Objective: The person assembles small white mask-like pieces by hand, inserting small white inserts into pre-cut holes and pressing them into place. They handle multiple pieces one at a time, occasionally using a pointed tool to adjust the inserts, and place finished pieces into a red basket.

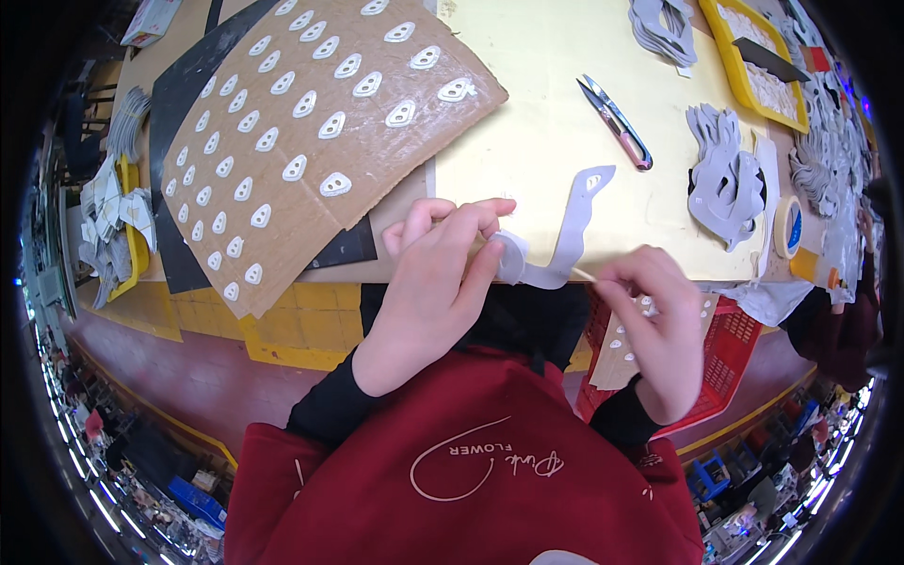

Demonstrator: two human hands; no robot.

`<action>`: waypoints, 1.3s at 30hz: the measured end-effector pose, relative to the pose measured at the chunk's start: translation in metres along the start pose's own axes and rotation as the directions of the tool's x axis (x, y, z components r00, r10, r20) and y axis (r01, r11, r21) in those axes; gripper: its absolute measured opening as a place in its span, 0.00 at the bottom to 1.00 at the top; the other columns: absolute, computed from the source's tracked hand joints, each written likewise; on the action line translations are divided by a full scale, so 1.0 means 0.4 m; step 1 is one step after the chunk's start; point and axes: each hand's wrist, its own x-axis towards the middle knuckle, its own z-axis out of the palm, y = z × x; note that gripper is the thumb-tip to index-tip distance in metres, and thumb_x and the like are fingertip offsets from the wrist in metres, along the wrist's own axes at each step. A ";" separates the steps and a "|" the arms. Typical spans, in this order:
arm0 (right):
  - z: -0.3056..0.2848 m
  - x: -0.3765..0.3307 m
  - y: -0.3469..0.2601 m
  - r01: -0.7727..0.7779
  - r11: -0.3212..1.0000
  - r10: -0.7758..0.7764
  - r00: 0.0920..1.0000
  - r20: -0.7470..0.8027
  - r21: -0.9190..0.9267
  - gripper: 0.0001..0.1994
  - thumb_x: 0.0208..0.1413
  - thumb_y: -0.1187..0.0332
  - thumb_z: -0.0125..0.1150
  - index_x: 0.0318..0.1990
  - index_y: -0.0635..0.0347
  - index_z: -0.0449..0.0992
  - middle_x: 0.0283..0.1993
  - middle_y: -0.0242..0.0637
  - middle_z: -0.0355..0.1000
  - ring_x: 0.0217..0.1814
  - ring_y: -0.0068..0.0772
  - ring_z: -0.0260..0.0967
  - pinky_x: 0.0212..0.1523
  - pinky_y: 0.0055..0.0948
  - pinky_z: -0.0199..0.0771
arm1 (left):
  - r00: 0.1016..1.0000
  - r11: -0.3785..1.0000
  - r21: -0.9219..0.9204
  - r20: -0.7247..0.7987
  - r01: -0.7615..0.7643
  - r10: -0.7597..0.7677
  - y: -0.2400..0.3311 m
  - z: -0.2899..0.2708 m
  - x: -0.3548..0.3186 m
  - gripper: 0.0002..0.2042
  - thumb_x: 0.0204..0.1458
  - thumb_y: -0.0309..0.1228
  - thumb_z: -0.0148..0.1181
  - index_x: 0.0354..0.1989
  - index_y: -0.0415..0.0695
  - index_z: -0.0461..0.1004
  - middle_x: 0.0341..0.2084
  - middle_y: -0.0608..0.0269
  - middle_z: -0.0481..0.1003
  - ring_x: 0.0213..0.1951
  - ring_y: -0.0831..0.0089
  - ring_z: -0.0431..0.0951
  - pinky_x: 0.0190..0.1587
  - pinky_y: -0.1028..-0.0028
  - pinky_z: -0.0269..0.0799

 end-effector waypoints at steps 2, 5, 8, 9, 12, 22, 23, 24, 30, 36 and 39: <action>-0.025 -0.032 0.017 0.108 0.969 -0.036 0.951 -0.307 0.222 0.04 0.52 0.81 0.60 0.36 0.68 0.74 0.33 0.37 0.70 0.37 0.31 0.66 0.40 0.26 0.66 | 1.000 1.000 -0.020 0.014 -0.012 0.012 0.000 -0.007 -0.003 0.03 0.57 0.26 0.55 0.39 0.46 0.73 0.55 0.71 0.78 0.48 0.70 0.65 0.56 0.68 0.52; -0.018 -0.028 0.031 0.232 0.909 0.028 0.796 -0.604 0.347 0.05 0.52 0.84 0.57 0.37 0.69 0.73 0.37 0.37 0.69 0.41 0.27 0.65 0.45 0.24 0.65 | 0.997 0.996 -0.049 0.030 -0.068 0.070 -0.011 -0.012 -0.004 0.07 0.57 0.27 0.56 0.43 0.46 0.73 0.51 0.71 0.78 0.48 0.68 0.65 0.55 0.66 0.52; 0.025 0.017 0.000 0.125 0.937 0.034 0.896 -0.443 0.325 0.04 0.55 0.82 0.59 0.37 0.67 0.73 0.37 0.35 0.71 0.41 0.26 0.67 0.46 0.25 0.66 | 0.995 0.996 -0.045 0.050 -0.080 0.082 -0.020 -0.012 -0.004 0.07 0.56 0.28 0.57 0.43 0.45 0.73 0.52 0.72 0.77 0.49 0.66 0.65 0.55 0.65 0.51; 0.053 0.033 0.013 0.123 0.965 -0.040 0.942 -0.334 0.231 0.05 0.55 0.80 0.62 0.38 0.65 0.75 0.36 0.36 0.72 0.40 0.29 0.69 0.43 0.26 0.68 | 0.995 0.997 -0.039 0.058 -0.074 0.076 -0.020 -0.012 -0.003 0.07 0.56 0.28 0.57 0.42 0.45 0.72 0.54 0.72 0.76 0.49 0.66 0.65 0.55 0.64 0.51; 0.142 0.071 0.018 0.165 0.986 -0.159 0.962 -0.220 0.007 0.04 0.53 0.77 0.64 0.35 0.60 0.76 0.33 0.37 0.71 0.35 0.41 0.68 0.37 0.36 0.68 | 0.996 0.996 -0.068 0.060 -0.056 0.061 -0.018 -0.014 -0.001 0.05 0.55 0.27 0.57 0.40 0.45 0.71 0.56 0.72 0.76 0.49 0.66 0.64 0.55 0.65 0.51; 0.181 0.092 0.031 0.177 0.968 -0.219 0.941 -0.258 -0.177 0.03 0.54 0.75 0.63 0.36 0.60 0.76 0.33 0.37 0.70 0.35 0.42 0.66 0.38 0.37 0.67 | 0.998 0.998 -0.021 0.038 -0.052 0.053 -0.008 -0.011 -0.006 0.04 0.56 0.27 0.56 0.38 0.45 0.70 0.57 0.70 0.77 0.48 0.66 0.63 0.56 0.65 0.51; 0.177 0.091 0.033 0.179 0.968 -0.219 0.944 -0.246 -0.176 0.03 0.54 0.75 0.63 0.36 0.60 0.76 0.33 0.37 0.70 0.36 0.42 0.66 0.38 0.38 0.68 | 0.999 0.999 -0.008 0.033 -0.042 0.042 -0.001 -0.010 -0.008 0.04 0.56 0.27 0.56 0.37 0.45 0.70 0.57 0.70 0.77 0.47 0.67 0.63 0.57 0.66 0.52; 0.172 0.090 0.035 0.181 0.968 -0.219 0.947 -0.234 -0.175 0.03 0.54 0.75 0.63 0.36 0.60 0.76 0.34 0.37 0.70 0.36 0.42 0.67 0.38 0.38 0.68 | 0.999 0.999 0.005 0.028 -0.032 0.032 0.003 -0.009 -0.009 0.03 0.55 0.26 0.56 0.36 0.46 0.70 0.57 0.70 0.77 0.46 0.68 0.63 0.58 0.67 0.52; 0.157 0.092 0.028 0.155 0.986 -0.165 0.961 -0.223 -0.063 0.03 0.56 0.76 0.61 0.37 0.64 0.76 0.33 0.38 0.71 0.36 0.38 0.67 0.37 0.33 0.67 | 0.999 0.999 0.002 0.011 -0.041 0.041 0.001 -0.003 -0.011 0.03 0.56 0.27 0.56 0.37 0.46 0.70 0.57 0.71 0.77 0.46 0.68 0.63 0.58 0.67 0.52; 0.175 0.098 0.029 0.168 0.971 -0.211 0.938 -0.274 -0.171 0.03 0.57 0.76 0.61 0.37 0.65 0.76 0.33 0.39 0.71 0.37 0.40 0.67 0.38 0.35 0.67 | 0.999 0.999 -0.029 0.024 -0.032 0.033 0.001 -0.005 -0.008 0.03 0.55 0.26 0.56 0.37 0.45 0.70 0.58 0.71 0.77 0.46 0.68 0.63 0.58 0.68 0.53; 0.169 0.100 0.028 0.181 0.969 -0.218 0.947 -0.236 -0.169 0.03 0.57 0.76 0.61 0.37 0.65 0.76 0.34 0.40 0.71 0.37 0.42 0.67 0.39 0.35 0.67 | 1.000 1.000 0.003 0.016 -0.011 0.011 0.004 -0.002 -0.013 0.03 0.55 0.26 0.56 0.37 0.45 0.70 0.58 0.72 0.77 0.46 0.68 0.63 0.57 0.68 0.53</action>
